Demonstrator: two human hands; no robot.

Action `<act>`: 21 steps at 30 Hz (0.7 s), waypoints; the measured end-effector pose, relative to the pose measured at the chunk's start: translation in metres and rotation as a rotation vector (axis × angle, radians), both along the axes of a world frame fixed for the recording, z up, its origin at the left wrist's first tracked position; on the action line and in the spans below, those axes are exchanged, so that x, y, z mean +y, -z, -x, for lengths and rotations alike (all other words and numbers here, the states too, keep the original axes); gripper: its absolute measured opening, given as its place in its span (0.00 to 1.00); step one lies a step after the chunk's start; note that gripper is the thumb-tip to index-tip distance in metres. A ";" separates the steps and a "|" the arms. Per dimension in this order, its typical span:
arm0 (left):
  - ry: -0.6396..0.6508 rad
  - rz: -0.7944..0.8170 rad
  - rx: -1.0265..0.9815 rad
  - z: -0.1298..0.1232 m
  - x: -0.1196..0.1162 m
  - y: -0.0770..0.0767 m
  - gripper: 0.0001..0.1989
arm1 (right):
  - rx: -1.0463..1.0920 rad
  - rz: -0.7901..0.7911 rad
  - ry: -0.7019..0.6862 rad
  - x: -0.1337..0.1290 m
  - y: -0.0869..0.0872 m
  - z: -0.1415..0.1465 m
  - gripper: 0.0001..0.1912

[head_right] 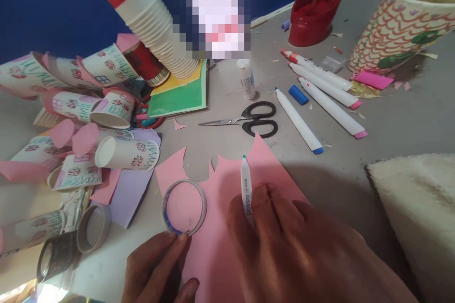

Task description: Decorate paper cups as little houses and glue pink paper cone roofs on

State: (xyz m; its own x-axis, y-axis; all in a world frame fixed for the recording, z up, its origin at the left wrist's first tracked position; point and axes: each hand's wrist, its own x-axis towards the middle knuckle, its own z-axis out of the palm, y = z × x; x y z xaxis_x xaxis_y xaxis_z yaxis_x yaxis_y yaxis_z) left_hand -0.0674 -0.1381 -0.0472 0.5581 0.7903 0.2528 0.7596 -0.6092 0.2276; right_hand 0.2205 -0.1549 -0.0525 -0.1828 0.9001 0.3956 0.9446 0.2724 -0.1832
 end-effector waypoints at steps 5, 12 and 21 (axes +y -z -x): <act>0.051 0.042 -0.009 0.001 0.000 -0.003 0.29 | -0.105 0.136 -0.120 0.005 -0.017 -0.005 0.29; 0.095 0.050 0.033 -0.003 0.001 -0.008 0.27 | -0.180 0.088 -0.222 0.008 -0.016 -0.014 0.33; 0.088 0.081 0.004 -0.007 0.000 -0.011 0.27 | -0.220 0.032 -0.251 0.021 -0.031 -0.011 0.31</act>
